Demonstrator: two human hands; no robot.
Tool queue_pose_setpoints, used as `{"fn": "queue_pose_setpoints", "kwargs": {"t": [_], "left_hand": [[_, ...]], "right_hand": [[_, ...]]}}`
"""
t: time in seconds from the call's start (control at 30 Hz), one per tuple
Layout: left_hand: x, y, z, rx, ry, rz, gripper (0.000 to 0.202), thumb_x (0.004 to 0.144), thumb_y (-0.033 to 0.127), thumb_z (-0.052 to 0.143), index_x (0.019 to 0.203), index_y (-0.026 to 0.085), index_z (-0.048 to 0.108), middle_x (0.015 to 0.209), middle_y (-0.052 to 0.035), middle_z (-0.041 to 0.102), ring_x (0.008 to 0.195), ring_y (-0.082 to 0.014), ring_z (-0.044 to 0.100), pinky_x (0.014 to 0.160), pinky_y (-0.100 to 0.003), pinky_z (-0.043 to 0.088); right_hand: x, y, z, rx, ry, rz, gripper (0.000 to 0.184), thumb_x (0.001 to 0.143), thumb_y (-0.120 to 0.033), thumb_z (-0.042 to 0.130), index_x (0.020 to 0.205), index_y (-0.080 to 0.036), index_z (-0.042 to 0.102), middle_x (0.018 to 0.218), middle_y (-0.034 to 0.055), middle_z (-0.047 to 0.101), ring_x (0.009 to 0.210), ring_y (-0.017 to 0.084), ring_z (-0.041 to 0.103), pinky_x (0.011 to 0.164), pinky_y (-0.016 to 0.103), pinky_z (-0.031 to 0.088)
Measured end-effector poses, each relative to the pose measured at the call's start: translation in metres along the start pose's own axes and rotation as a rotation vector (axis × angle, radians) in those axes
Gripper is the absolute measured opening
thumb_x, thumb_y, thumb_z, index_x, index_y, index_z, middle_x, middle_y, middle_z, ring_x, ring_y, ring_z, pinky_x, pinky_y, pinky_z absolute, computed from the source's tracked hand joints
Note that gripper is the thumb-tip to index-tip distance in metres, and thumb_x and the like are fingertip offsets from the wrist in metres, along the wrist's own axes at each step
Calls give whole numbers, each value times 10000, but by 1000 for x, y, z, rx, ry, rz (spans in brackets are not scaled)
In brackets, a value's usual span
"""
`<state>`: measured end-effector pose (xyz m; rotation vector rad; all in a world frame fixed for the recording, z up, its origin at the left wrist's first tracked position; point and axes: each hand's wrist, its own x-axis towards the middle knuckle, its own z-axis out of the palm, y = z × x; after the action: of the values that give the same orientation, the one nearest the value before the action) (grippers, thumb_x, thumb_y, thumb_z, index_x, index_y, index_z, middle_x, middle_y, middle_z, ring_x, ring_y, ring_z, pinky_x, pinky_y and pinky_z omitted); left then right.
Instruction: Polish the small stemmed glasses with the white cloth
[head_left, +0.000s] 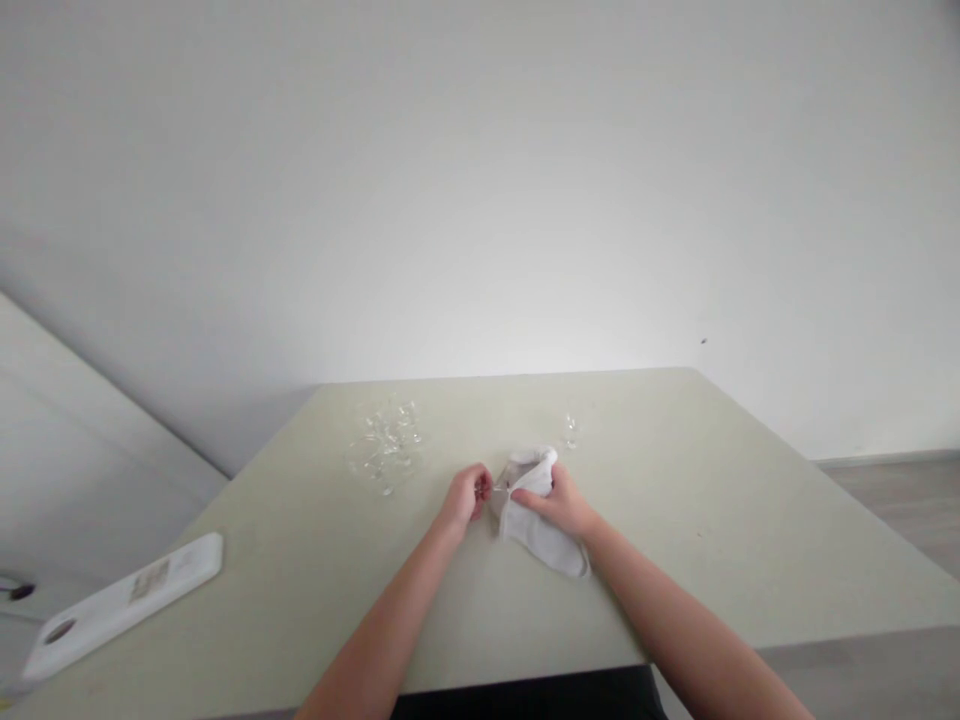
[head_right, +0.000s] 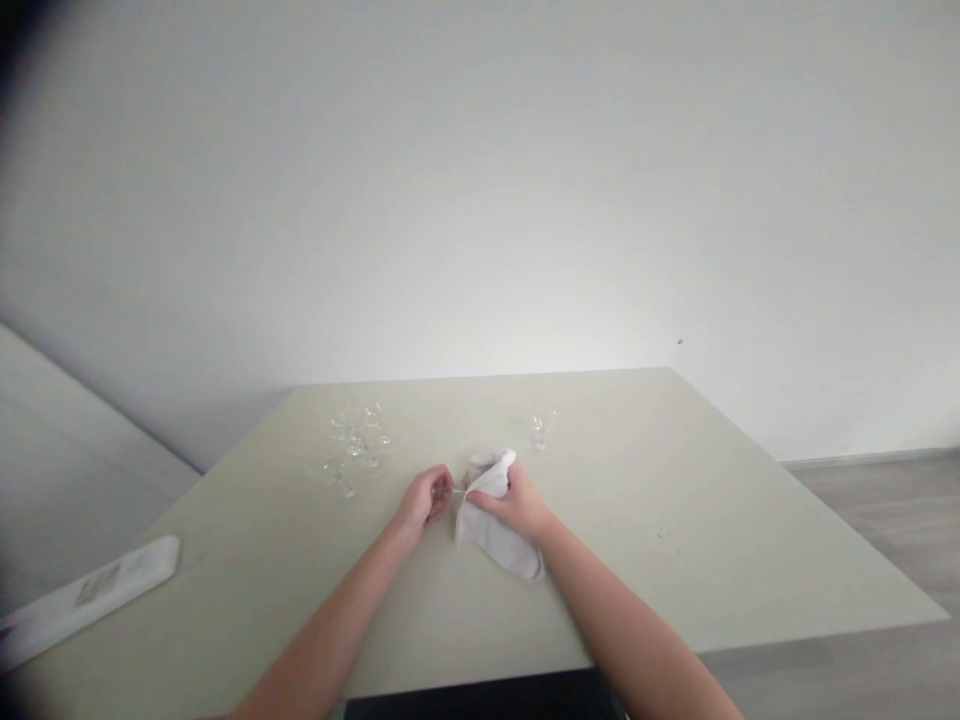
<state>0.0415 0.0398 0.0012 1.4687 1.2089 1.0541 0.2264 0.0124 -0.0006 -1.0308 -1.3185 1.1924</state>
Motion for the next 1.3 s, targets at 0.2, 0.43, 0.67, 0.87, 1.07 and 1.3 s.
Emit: {"fn": "queue_pose_setpoints", "kwargs": {"t": [0.2, 0.43, 0.67, 0.87, 1.07, 1.3], "left_hand": [[-12, 6, -3, 64, 20, 371, 304, 882, 463, 477, 862, 182, 593, 838, -55, 637, 640, -145, 580, 591, -266, 463], [-9, -1, 1, -23, 91, 251, 384, 918, 516, 398, 786, 193, 559, 618, 4, 543, 472, -122, 467, 473, -241, 382], [-9, 2, -5, -14, -14, 292, 403, 861, 563, 492, 949, 183, 593, 769, -36, 617, 605, -148, 558, 563, -260, 450], [-6, 4, -6, 12, 56, 256, 377, 878, 507, 437, 696, 199, 555, 649, -25, 546, 627, -162, 531, 585, -269, 431], [-2, 2, -4, -46, 11, 75, 406, 868, 553, 405, 775, 189, 560, 588, 19, 482, 472, -120, 406, 461, -234, 321], [-12, 3, -3, 56, 90, 387, 352, 883, 486, 432, 669, 214, 492, 661, -15, 499, 621, -158, 489, 606, -288, 416]], "right_hand": [[5, 3, 5, 242, 166, 184, 391, 703, -498, 759, 925, -206, 623, 758, -2, 655, 653, 158, 589, 612, 279, 476], [0, 0, 3, 87, 9, 47, 420, 651, -407, 824, 974, -215, 635, 858, 12, 697, 763, 177, 631, 722, 306, 503], [4, 3, 6, 195, 118, 206, 412, 696, -492, 767, 952, -206, 616, 779, 4, 676, 683, 168, 625, 643, 293, 509], [1, 3, 5, 67, 36, 140, 452, 659, -463, 804, 988, -209, 626, 854, 18, 687, 774, 186, 634, 725, 313, 519], [2, 3, 3, 38, 49, 11, 456, 646, -432, 816, 996, -211, 626, 858, 17, 684, 786, 188, 627, 726, 311, 512], [0, 1, 2, 138, 23, 211, 426, 662, -468, 800, 942, -208, 612, 787, 5, 680, 681, 167, 617, 642, 291, 497]]}}
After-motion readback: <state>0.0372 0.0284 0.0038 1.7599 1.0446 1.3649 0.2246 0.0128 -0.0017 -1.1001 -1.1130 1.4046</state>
